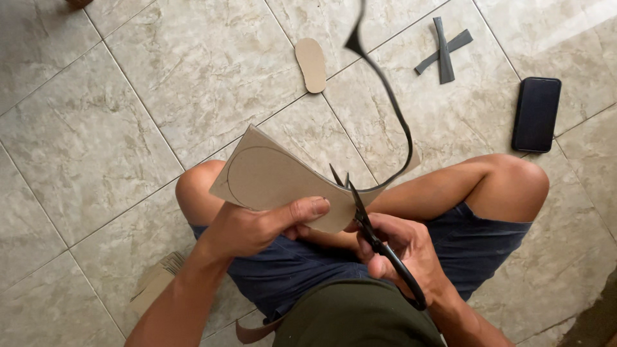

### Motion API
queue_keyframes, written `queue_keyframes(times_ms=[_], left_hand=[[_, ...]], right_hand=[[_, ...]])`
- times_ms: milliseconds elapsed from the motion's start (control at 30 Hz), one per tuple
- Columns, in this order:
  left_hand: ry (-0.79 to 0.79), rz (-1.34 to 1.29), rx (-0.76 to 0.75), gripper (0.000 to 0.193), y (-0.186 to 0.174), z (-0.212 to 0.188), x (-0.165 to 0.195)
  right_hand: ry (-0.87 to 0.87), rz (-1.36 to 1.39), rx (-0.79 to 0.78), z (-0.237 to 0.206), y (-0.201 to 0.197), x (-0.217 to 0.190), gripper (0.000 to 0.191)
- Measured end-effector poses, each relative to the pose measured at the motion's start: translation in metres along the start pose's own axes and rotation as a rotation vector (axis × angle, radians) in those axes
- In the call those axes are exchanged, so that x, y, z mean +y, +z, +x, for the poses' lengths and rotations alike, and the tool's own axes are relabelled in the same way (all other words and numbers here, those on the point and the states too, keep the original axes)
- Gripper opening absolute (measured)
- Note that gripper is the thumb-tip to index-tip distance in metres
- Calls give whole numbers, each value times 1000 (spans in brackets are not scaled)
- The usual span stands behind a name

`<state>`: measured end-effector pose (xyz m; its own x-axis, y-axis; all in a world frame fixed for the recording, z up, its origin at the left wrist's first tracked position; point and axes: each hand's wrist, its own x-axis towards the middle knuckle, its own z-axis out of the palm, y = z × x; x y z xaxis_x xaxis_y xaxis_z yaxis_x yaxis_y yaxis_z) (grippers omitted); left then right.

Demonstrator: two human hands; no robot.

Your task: The person sits on the floor and cuts insole shapes out of cardboard sheets with scissors, tracing around a sole template and trimming along the drawn outline, placing finished insoles on the floor and discarding scraps.

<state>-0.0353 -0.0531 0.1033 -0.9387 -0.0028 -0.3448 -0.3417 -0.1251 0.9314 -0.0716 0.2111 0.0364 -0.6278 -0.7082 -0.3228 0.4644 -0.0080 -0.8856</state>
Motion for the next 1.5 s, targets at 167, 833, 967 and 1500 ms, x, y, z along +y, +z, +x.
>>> queue_keyframes(times_ms=[167,833,967,1500], left_hand=[[-20,12,-96,14,-14,5,2],[140,25,84,28,9,-2,-11],[95,9,75,33,15,-5,-11],[317,-45,77,29,38,-14,-25]], right_hand=[[4,-72,-11,-4,-1,0,71],[-2,-303,55,-9,-5,-1,54],[50,-459,134,-12,0,-1,32],[-209,-505,116,-13,-1,3,18]])
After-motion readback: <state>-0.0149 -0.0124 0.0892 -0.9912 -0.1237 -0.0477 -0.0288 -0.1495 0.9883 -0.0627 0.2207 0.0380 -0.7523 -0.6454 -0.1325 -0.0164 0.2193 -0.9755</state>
